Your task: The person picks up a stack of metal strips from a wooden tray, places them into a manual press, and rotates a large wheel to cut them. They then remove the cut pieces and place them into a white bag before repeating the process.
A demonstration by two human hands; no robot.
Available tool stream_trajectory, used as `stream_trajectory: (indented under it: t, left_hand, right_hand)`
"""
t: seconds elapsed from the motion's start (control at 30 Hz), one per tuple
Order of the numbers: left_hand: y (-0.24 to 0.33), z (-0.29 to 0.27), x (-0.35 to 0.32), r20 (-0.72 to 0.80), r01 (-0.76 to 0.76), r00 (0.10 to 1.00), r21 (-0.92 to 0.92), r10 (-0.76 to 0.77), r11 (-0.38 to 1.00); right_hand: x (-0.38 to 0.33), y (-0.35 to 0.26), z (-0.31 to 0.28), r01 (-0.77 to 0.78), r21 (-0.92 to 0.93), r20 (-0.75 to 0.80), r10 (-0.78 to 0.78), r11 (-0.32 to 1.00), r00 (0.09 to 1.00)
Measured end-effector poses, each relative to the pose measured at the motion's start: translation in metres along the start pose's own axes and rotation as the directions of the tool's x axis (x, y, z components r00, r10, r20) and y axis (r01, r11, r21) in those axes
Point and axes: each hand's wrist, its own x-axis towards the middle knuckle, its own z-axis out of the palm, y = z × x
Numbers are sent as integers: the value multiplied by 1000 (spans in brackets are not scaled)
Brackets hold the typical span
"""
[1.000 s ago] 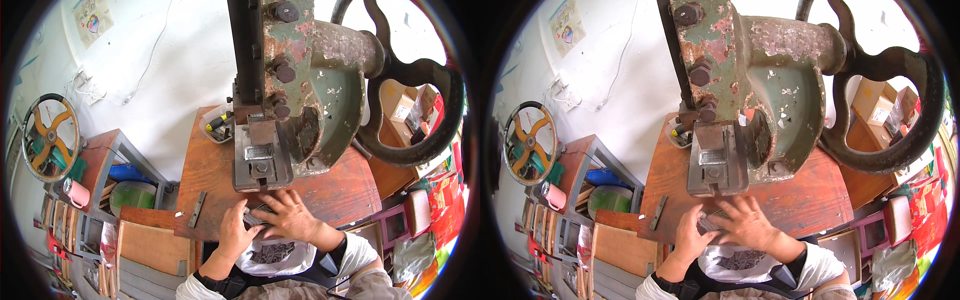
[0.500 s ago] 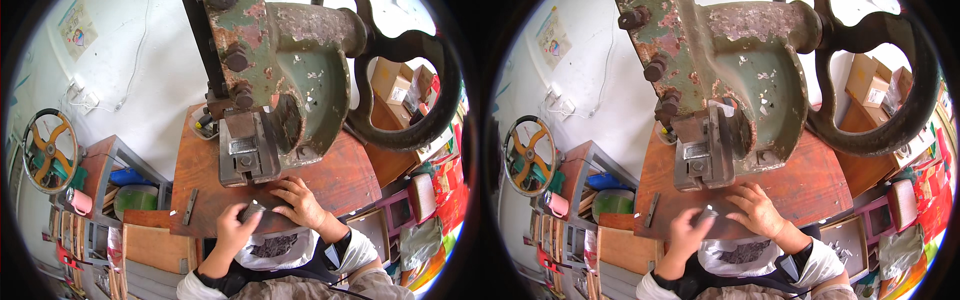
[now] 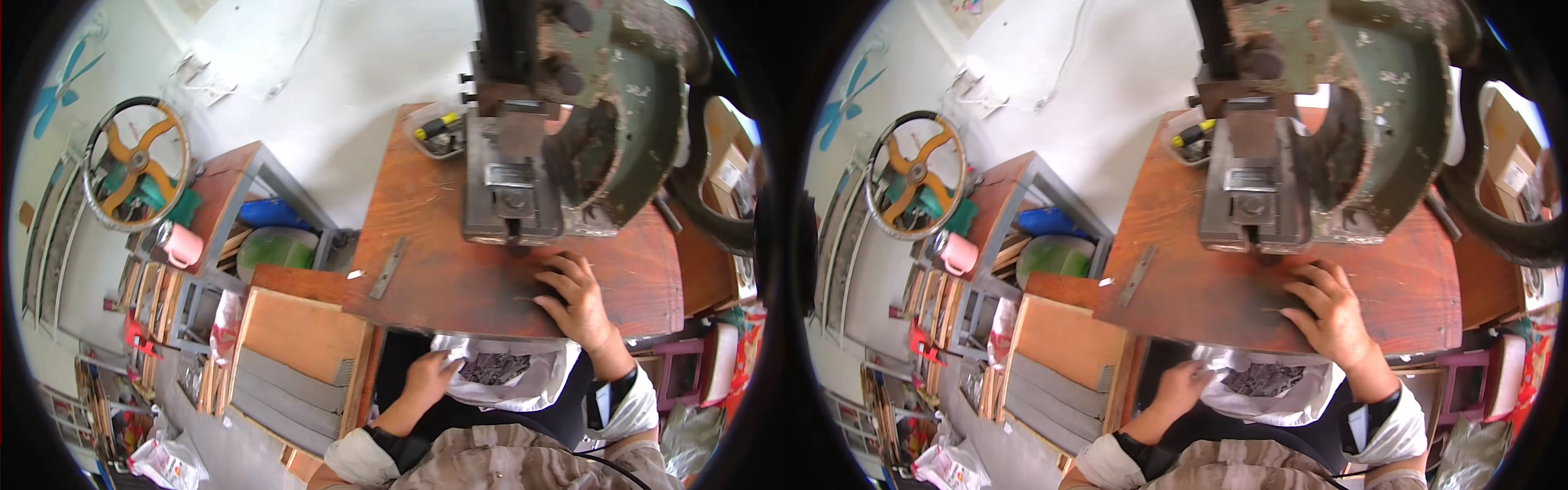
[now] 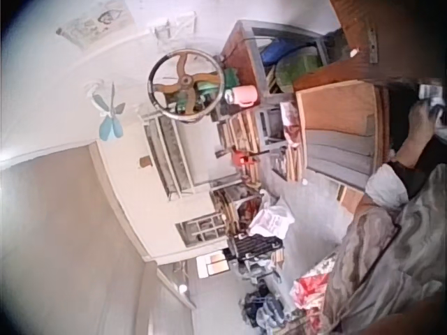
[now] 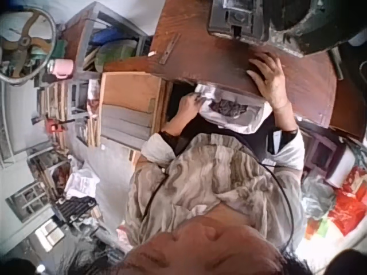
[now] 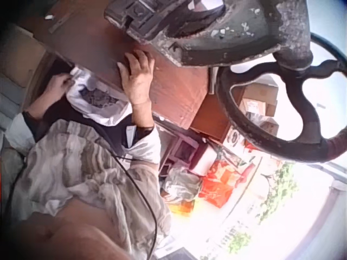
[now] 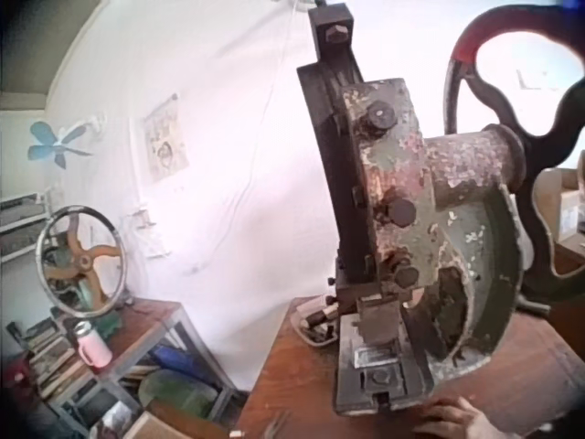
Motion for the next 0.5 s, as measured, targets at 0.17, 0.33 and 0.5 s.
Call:
stream_trajectory:
  t: [0.17,0.33,0.5]
  left_hand:
    - [-135,-84,-55,-478,424,847,342,-233,839]
    - [-167,-80,-79,-383,506,861,566,-336,651]
    - [-133,-89,-70,-352,490,867,476,-351,731]
  right_hand:
    - [1,-7,3,-10,7,67,10,1000,998]
    - [4,-10,7,-27,-43,61,29,999,998]
    - [4,-10,8,-52,-65,74,57,996,996]
